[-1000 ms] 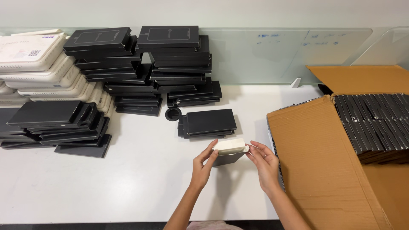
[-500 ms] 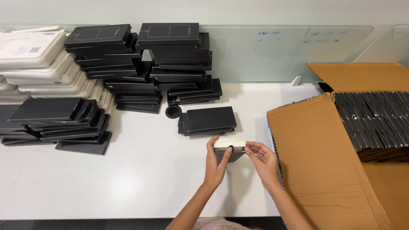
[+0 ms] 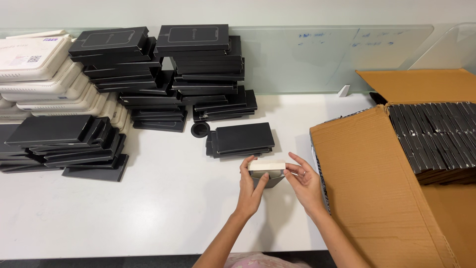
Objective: The person removes small black boxes from a large cardboard box, places them on a desk, inserts a small white rectangular item into each box, and stacks the boxes into organized piles.
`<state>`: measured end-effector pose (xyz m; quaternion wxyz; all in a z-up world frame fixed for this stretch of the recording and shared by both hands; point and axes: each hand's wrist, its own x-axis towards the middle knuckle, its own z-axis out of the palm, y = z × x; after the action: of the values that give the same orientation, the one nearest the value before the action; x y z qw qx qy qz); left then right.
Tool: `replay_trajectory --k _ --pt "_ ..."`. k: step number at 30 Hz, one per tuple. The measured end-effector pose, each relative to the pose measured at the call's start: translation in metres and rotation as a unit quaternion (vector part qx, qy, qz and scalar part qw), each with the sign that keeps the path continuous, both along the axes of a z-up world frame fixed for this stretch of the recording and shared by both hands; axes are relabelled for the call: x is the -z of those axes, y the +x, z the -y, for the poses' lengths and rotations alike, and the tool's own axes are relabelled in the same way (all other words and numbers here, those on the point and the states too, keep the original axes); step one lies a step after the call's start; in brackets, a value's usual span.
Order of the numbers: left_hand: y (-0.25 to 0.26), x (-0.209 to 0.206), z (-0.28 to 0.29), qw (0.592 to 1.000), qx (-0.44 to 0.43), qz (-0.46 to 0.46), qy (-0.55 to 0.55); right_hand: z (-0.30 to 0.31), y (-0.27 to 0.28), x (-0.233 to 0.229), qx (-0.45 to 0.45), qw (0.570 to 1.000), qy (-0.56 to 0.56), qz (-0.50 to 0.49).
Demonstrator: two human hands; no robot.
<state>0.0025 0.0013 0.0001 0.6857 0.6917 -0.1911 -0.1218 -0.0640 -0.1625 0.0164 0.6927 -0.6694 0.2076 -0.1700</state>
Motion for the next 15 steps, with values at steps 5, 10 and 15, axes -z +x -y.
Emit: replay_trajectory --k 5,10,15 --pt "0.008 -0.003 -0.009 0.998 0.025 0.031 -0.041 0.006 0.006 0.012 -0.011 0.997 -0.062 0.046" --pt "0.015 -0.007 -0.014 0.999 0.013 0.009 -0.037 0.007 0.005 0.025 -0.006 0.997 -0.055 0.057" --pt "0.018 -0.01 -0.019 1.0 0.019 0.004 -0.021 0.007 -0.001 0.016 -0.033 0.988 -0.13 0.078"
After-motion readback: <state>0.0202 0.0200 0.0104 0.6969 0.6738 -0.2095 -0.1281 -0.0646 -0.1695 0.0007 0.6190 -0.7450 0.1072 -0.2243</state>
